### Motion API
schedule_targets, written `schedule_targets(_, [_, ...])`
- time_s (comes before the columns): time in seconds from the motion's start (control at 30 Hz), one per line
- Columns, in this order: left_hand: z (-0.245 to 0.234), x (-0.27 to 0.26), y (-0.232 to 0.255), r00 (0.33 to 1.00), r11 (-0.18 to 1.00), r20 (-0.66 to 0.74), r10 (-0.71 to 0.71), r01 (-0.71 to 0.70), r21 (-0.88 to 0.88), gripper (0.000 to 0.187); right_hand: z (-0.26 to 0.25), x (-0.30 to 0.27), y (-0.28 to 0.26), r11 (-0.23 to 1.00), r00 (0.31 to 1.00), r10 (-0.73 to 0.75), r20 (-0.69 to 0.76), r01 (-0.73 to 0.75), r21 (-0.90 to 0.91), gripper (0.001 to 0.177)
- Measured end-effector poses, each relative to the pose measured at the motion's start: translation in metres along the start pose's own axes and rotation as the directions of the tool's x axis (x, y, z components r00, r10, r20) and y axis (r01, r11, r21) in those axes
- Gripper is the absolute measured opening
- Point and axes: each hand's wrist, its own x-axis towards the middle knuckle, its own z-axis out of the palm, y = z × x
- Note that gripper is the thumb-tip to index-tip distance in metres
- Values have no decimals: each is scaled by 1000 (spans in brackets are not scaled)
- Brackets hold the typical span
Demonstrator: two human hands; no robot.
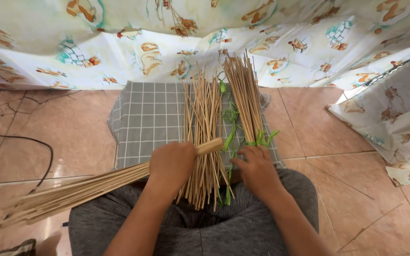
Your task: Gathering loose bamboo sticks into bundles and securing them with green plastic ties while sitting on the floor.
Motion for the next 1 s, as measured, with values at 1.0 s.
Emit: schedule_targets(1.0, [-112, -48, 59, 996, 975, -62, 68, -79, -208, 72, -138, 60, -11, 862, 683, 492, -540, -298, 409, 17])
